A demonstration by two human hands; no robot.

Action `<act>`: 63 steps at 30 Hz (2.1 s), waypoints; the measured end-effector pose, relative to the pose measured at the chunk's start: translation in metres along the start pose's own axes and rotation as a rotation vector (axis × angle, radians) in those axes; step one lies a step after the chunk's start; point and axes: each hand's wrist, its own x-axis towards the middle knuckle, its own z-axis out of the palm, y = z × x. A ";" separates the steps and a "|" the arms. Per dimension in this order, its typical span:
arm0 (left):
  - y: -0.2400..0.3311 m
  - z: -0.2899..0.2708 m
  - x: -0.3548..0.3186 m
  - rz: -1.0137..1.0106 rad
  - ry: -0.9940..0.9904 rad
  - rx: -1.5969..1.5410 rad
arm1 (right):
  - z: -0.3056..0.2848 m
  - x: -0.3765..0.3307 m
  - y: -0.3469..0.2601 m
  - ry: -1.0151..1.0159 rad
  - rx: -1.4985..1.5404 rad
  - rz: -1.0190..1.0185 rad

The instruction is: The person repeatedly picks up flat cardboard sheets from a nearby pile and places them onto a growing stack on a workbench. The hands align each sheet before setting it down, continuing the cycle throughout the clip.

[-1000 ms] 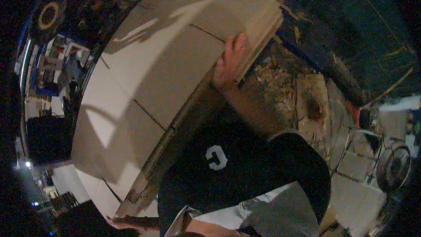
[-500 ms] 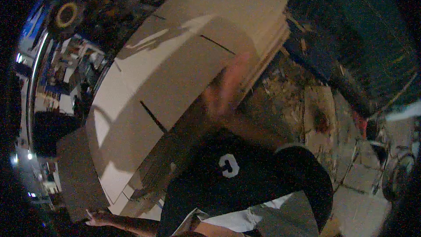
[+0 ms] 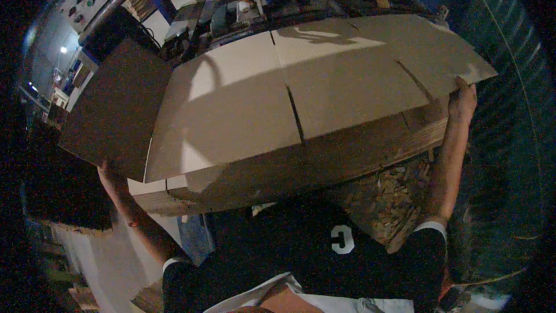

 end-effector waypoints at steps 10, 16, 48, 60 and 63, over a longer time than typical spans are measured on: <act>0.035 0.099 -0.142 0.299 -0.201 0.355 | -0.023 -0.202 -0.007 -0.969 -1.120 -0.829; 0.039 0.156 -0.142 0.441 -1.038 0.934 | -0.010 -0.184 0.007 -1.339 -1.218 -0.694; -0.060 0.282 0.001 0.654 -0.613 0.727 | 0.137 0.010 0.120 -1.288 -1.455 -1.065; -0.041 0.263 0.001 0.375 -0.304 0.933 | 0.155 -0.056 0.083 -1.196 -1.427 -0.635; -0.019 0.159 -0.044 0.291 0.123 0.964 | 0.057 -0.069 0.033 -0.745 -1.192 -0.253</act>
